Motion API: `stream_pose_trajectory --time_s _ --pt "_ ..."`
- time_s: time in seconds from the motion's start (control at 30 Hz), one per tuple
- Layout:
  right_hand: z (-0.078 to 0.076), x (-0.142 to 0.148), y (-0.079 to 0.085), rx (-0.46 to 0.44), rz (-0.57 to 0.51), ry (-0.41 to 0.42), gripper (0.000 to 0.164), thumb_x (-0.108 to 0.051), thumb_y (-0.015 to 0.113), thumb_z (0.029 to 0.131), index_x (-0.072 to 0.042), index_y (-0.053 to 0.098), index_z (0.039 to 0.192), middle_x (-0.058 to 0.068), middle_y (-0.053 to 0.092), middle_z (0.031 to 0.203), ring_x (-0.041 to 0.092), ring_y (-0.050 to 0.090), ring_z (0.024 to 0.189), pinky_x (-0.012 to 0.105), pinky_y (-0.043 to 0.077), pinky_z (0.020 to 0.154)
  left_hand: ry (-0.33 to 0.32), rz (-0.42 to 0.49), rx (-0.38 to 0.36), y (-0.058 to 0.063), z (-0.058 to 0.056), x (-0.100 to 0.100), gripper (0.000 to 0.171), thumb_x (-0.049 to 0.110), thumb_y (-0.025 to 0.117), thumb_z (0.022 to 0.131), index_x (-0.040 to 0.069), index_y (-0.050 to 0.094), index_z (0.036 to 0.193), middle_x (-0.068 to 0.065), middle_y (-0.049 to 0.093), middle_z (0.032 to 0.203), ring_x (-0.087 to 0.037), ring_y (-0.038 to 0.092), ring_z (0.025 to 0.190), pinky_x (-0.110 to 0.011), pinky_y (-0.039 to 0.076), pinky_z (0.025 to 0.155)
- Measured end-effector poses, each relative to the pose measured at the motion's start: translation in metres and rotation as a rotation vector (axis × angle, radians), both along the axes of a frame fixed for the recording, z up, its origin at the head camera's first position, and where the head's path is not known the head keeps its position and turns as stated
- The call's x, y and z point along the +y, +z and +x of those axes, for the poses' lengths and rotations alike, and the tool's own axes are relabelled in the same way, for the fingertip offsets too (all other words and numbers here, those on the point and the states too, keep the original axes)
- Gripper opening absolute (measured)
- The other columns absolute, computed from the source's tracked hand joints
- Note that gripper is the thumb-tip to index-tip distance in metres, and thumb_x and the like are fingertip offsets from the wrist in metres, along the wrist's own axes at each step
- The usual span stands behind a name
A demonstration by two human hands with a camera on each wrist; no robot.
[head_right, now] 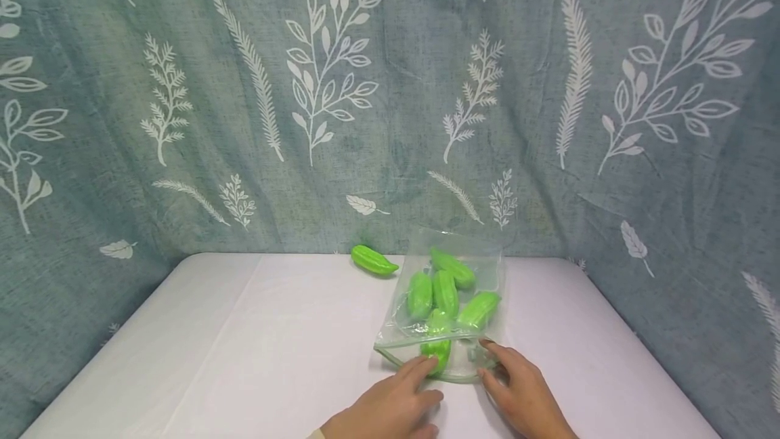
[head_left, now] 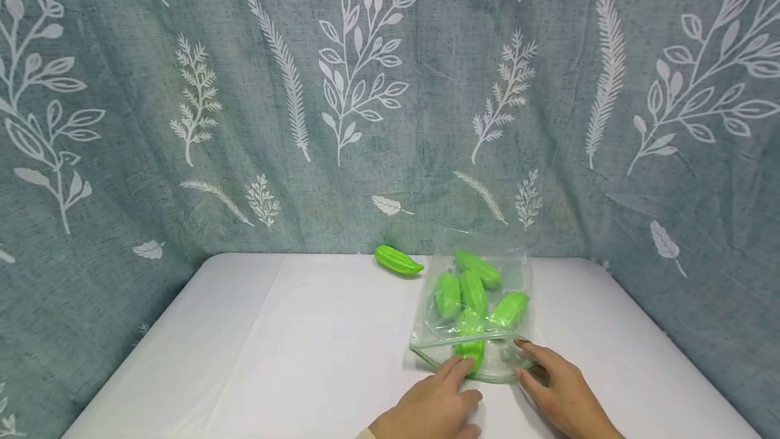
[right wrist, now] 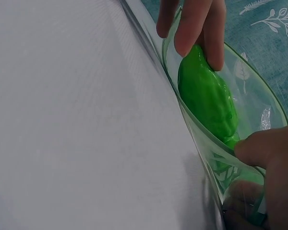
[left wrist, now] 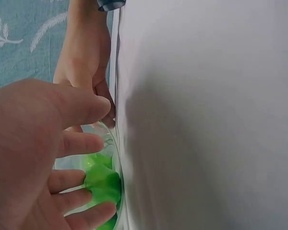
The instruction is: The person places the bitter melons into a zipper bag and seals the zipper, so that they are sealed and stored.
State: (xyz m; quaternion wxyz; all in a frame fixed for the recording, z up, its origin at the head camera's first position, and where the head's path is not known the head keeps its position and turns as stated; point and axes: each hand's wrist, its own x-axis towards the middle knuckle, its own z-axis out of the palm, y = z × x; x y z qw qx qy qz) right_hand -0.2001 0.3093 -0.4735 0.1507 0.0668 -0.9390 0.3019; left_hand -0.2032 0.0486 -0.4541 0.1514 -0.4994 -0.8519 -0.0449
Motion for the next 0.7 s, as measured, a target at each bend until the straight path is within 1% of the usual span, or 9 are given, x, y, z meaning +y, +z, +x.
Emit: stream_pose_trajectory --time_s 0.2,0.33,0.47,0.57,0.7 --pt "0.003 0.001 -0.001 0.043 -0.016 0.024 0.04 -0.025 0.068 0.097 -0.007 0.062 0.132 0.0 0.061 0.136 0.024 0.058 0.122 0.035 0.054 0.091 -0.004 0.025 -0.016 -0.001 -0.005 0.004 0.031 0.04 0.068 0.093 0.018 0.074 0.113 -0.016 0.044 0.148 -0.028 0.042 0.137 -0.029 0.048 0.099" --pt "0.003 0.001 0.0 0.053 0.006 0.022 0.038 -0.026 0.064 0.1 -0.009 0.062 0.134 -0.001 0.062 0.136 0.023 0.058 0.122 0.041 0.053 0.093 0.0 0.028 -0.006 -0.002 -0.008 0.006 0.03 0.04 0.067 0.092 0.02 0.074 0.113 -0.016 0.045 0.148 -0.027 0.043 0.136 -0.027 0.048 0.099" --pt "0.003 0.002 0.0 0.05 0.02 0.022 0.038 -0.025 0.063 0.1 -0.01 0.062 0.135 0.001 0.062 0.135 0.027 0.058 0.123 0.047 0.05 0.096 0.027 0.015 -0.005 -0.002 -0.01 0.007 0.034 0.043 0.067 0.092 0.019 0.074 0.115 -0.014 0.044 0.148 -0.023 0.043 0.134 -0.026 0.049 0.097" --pt "0.002 0.002 -0.001 0.043 0.021 0.022 0.039 -0.023 0.065 0.099 -0.009 0.061 0.135 0.003 0.062 0.135 0.028 0.058 0.123 0.047 0.049 0.096 0.049 0.006 -0.021 0.0 -0.012 0.008 0.035 0.043 0.067 0.092 0.019 0.073 0.117 -0.013 0.044 0.148 -0.023 0.043 0.134 -0.026 0.049 0.096" --pt "0.002 0.003 -0.002 0.043 0.027 0.017 0.039 -0.021 0.067 0.098 -0.008 0.061 0.134 0.002 0.062 0.135 0.027 0.058 0.123 0.045 0.051 0.095 0.053 0.007 -0.037 0.001 -0.013 0.01 0.035 0.042 0.067 0.091 0.02 0.073 0.118 -0.013 0.045 0.147 -0.021 0.045 0.13 -0.026 0.048 0.096"
